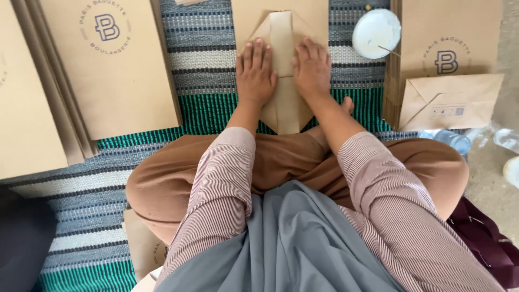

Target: The person sits cross-legged on a mat and folds a flat brown paper box into a three-dimensional container. They crease the side panels, fold the bottom flaps inward, and press the seams to form the base. The finished box is held upright and briefly inspected.

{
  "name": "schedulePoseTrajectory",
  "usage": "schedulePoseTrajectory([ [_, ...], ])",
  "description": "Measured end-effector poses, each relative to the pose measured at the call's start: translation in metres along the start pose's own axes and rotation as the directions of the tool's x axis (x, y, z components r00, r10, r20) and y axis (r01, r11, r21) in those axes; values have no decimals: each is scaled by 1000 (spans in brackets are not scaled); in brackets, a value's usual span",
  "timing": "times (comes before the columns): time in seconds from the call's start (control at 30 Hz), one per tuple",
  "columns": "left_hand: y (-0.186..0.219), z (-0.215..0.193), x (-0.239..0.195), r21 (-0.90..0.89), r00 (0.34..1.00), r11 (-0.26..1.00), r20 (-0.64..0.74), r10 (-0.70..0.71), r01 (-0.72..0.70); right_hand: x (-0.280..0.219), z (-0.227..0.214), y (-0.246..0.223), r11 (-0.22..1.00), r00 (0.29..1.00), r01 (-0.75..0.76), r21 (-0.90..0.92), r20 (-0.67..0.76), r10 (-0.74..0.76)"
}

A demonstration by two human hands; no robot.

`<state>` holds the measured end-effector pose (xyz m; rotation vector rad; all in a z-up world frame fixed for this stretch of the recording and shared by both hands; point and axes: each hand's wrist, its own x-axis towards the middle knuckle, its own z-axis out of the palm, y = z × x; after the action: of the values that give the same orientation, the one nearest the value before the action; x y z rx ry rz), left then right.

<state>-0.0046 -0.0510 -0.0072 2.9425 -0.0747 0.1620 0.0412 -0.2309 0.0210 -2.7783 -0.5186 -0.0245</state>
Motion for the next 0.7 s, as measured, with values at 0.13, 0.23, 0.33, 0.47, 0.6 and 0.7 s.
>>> schedulePoseTrajectory([
  [0.13, -1, -19, 16, 14, 978, 997, -196, 72, -71, 18, 3, 8, 981, 979, 188, -55, -68, -191],
  [0.23, -2, -3, 29, 72, 895, 990, -423, 141, -122, 32, 9, 14, 989, 980, 146, -1, 136, -145],
  [0.33, -7, 10, 19, -97, 967, 987, -232, 107, -132, 28, 12, 12, 990, 980, 143, 5, 142, -142],
  [0.47, -13, 18, 35, 48, 991, 995, -90, 97, -92, 32, 9, 12, 992, 980, 123, -37, 162, -116],
  [0.6, -9, 12, 53, 74, 968, 993, -229, 103, -89, 40, 6, 13, 995, 992, 98, -17, 78, -96],
  [0.7, -7, 4, 59, 109, 961, 990, -250, 116, -91, 50, 10, 17, 993, 994, 113, -37, 10, -113],
])
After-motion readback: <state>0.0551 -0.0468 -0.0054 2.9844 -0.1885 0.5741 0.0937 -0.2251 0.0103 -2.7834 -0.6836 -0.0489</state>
